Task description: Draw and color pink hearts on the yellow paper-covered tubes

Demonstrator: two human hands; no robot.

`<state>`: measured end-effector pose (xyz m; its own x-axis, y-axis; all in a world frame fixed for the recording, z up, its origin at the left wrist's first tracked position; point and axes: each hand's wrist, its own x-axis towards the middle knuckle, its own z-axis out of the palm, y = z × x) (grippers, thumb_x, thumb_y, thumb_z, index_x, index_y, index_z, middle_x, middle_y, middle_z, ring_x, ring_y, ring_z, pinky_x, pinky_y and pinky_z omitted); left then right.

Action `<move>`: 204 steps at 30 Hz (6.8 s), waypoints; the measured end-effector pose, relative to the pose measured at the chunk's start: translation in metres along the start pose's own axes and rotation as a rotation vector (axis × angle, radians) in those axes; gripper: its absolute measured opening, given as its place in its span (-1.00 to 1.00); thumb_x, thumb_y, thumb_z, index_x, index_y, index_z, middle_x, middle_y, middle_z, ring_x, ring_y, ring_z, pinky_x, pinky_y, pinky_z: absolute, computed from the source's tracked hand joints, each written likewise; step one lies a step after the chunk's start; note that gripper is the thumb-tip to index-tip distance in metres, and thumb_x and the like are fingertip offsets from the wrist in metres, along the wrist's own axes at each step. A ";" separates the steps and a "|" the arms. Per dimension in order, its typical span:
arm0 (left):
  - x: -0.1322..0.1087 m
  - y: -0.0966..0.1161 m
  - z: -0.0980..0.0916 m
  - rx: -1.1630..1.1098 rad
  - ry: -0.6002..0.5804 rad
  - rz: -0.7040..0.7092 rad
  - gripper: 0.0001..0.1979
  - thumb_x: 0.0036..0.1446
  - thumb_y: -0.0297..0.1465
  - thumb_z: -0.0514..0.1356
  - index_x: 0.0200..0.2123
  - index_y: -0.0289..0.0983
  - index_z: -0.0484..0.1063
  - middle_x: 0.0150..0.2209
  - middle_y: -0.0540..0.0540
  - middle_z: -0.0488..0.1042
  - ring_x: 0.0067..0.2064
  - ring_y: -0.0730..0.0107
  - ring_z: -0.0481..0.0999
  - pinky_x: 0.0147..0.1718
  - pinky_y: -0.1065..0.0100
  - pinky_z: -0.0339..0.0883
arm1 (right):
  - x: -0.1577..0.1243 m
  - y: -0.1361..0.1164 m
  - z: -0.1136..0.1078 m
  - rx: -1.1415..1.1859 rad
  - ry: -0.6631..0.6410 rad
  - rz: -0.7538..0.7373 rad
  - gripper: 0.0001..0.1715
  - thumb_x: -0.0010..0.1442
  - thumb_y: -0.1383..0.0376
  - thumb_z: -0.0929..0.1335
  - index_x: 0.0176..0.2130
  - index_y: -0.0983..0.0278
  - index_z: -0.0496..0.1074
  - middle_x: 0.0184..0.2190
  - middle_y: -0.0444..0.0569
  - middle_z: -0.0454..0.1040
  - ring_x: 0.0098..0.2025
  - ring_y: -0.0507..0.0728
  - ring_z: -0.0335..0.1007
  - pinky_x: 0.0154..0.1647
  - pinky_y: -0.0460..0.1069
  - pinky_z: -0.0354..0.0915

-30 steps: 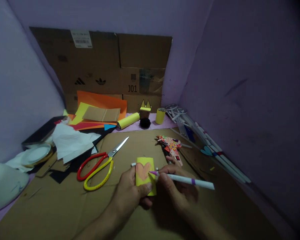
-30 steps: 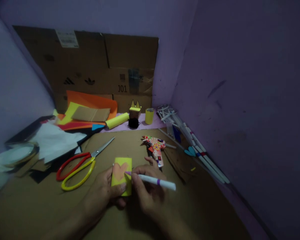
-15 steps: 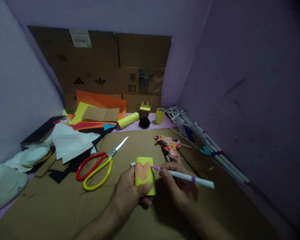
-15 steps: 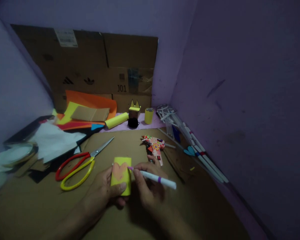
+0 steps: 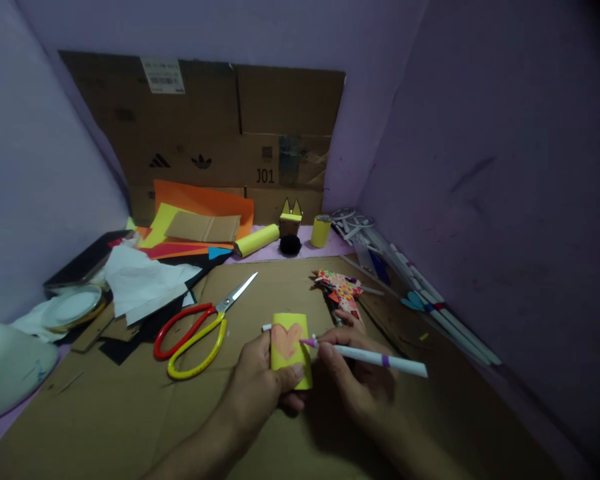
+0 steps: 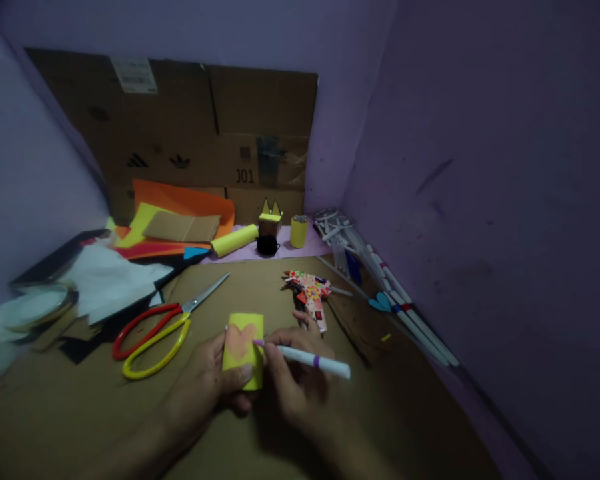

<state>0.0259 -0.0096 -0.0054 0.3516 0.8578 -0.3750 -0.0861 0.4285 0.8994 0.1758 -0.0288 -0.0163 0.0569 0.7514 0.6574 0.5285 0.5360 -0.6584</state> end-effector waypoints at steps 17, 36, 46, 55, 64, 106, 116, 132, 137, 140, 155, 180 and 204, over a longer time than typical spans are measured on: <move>-0.002 0.002 0.001 0.008 -0.005 -0.005 -0.62 -0.22 -0.38 0.30 -0.28 -0.36 0.30 -0.51 0.01 0.39 -0.60 0.52 0.36 -0.68 0.50 0.30 | -0.001 0.000 -0.001 0.022 0.019 -0.011 -0.89 0.15 0.40 0.31 -0.39 0.21 0.41 -0.55 -0.18 0.48 -0.51 0.06 0.43 0.05 0.23 0.21; -0.001 0.003 0.002 -0.001 0.018 -0.023 -0.61 -0.27 -0.40 0.30 -0.30 -0.35 0.32 -0.55 0.01 0.41 -0.63 0.48 0.40 -0.72 0.49 0.32 | 0.000 0.000 0.000 -0.037 0.061 0.011 -0.88 0.13 0.37 0.32 -0.42 0.20 0.42 -0.58 -0.19 0.47 -0.53 0.06 0.41 0.02 0.19 0.25; 0.002 -0.001 0.000 -0.014 0.026 -0.015 -0.59 -0.29 -0.38 0.33 -0.29 -0.34 0.34 -0.56 -0.01 0.43 -0.64 0.46 0.41 -0.74 0.49 0.31 | 0.000 0.001 -0.001 -0.036 0.068 0.006 -0.88 0.14 0.37 0.31 -0.42 0.21 0.41 -0.58 -0.18 0.47 -0.52 0.06 0.42 0.04 0.21 0.25; 0.002 -0.002 0.000 -0.007 0.034 -0.017 -0.61 -0.29 -0.39 0.32 -0.31 -0.34 0.33 -0.54 0.00 0.42 -0.62 0.47 0.41 -0.73 0.48 0.32 | -0.001 -0.004 0.000 0.016 0.022 0.000 -0.86 0.14 0.39 0.31 -0.43 0.22 0.40 -0.59 -0.20 0.45 -0.56 0.04 0.39 0.03 0.23 0.24; 0.002 0.000 0.000 0.000 0.013 -0.025 -0.60 -0.27 -0.37 0.31 -0.30 -0.35 0.30 -0.57 0.00 0.42 -0.64 0.47 0.39 -0.73 0.49 0.30 | -0.001 -0.001 -0.001 -0.026 0.015 0.028 -0.88 0.16 0.37 0.31 -0.41 0.21 0.41 -0.58 -0.19 0.45 -0.53 0.04 0.40 0.06 0.21 0.22; 0.000 0.002 0.001 0.052 0.005 0.011 -0.59 -0.26 -0.33 0.33 -0.32 -0.36 0.28 -0.51 0.00 0.40 -0.60 0.50 0.39 -0.71 0.48 0.34 | -0.004 -0.004 0.000 0.071 -0.159 -0.019 -0.87 0.16 0.41 0.30 -0.36 0.20 0.40 -0.53 -0.22 0.49 -0.51 0.05 0.44 0.18 0.29 0.01; -0.001 0.001 0.000 0.023 0.006 0.013 -0.58 -0.25 -0.33 0.35 -0.30 -0.35 0.29 -0.48 0.00 0.40 -0.58 0.50 0.39 -0.70 0.49 0.34 | -0.003 -0.006 0.000 0.070 -0.140 -0.028 -0.88 0.16 0.41 0.30 -0.33 0.19 0.39 -0.51 -0.20 0.49 -0.49 0.05 0.43 0.15 0.27 0.04; -0.002 0.003 0.002 0.069 0.006 0.002 -0.66 -0.21 -0.37 0.29 -0.32 -0.35 0.29 -0.53 0.03 0.38 -0.66 0.55 0.35 -0.73 0.49 0.31 | -0.003 -0.003 0.000 0.087 -0.139 -0.006 -0.88 0.15 0.41 0.30 -0.35 0.18 0.40 -0.52 -0.21 0.49 -0.52 0.04 0.42 0.14 0.26 0.08; -0.002 0.004 0.001 0.053 0.006 0.010 -0.65 -0.21 -0.37 0.30 -0.32 -0.35 0.29 -0.52 0.02 0.38 -0.63 0.54 0.36 -0.71 0.49 0.32 | -0.003 -0.002 0.001 0.074 -0.110 0.008 -0.88 0.15 0.41 0.30 -0.36 0.19 0.40 -0.51 -0.19 0.49 -0.49 0.05 0.42 0.15 0.28 0.06; -0.002 0.004 0.001 0.064 0.010 0.007 -0.66 -0.21 -0.37 0.31 -0.34 -0.35 0.30 -0.52 0.00 0.39 -0.63 0.52 0.37 -0.72 0.49 0.32 | -0.002 -0.002 0.000 0.086 -0.140 -0.008 -0.87 0.16 0.41 0.30 -0.36 0.19 0.39 -0.53 -0.21 0.48 -0.52 0.04 0.41 0.14 0.28 0.06; -0.001 0.005 0.001 0.037 0.011 -0.007 -0.66 -0.23 -0.39 0.29 -0.33 -0.35 0.29 -0.54 0.01 0.40 -0.65 0.53 0.36 -0.73 0.49 0.30 | -0.001 -0.004 0.001 0.044 -0.081 -0.019 -0.87 0.13 0.42 0.31 -0.39 0.21 0.41 -0.54 -0.20 0.47 -0.52 0.03 0.42 0.09 0.25 0.16; 0.001 0.000 0.000 0.009 0.002 -0.033 -0.57 -0.24 -0.38 0.31 -0.25 -0.36 0.29 -0.60 0.01 0.42 -0.66 0.47 0.39 -0.75 0.49 0.29 | 0.000 -0.003 0.000 -0.056 0.094 0.032 -0.87 0.16 0.38 0.30 -0.41 0.21 0.39 -0.58 -0.19 0.44 -0.52 0.06 0.40 -0.14 0.11 0.31; 0.001 -0.001 0.000 0.020 0.008 -0.025 -0.63 -0.24 -0.38 0.30 -0.31 -0.35 0.30 -0.55 0.01 0.41 -0.65 0.51 0.37 -0.73 0.49 0.30 | -0.006 -0.002 0.001 0.014 -0.016 -0.012 -0.86 0.15 0.40 0.30 -0.42 0.22 0.39 -0.59 -0.23 0.41 -0.57 0.01 0.36 0.08 0.23 0.19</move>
<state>0.0263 -0.0094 -0.0067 0.3455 0.8494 -0.3990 -0.0584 0.4438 0.8942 0.1732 -0.0338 -0.0196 0.0373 0.7511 0.6592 0.5171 0.5500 -0.6559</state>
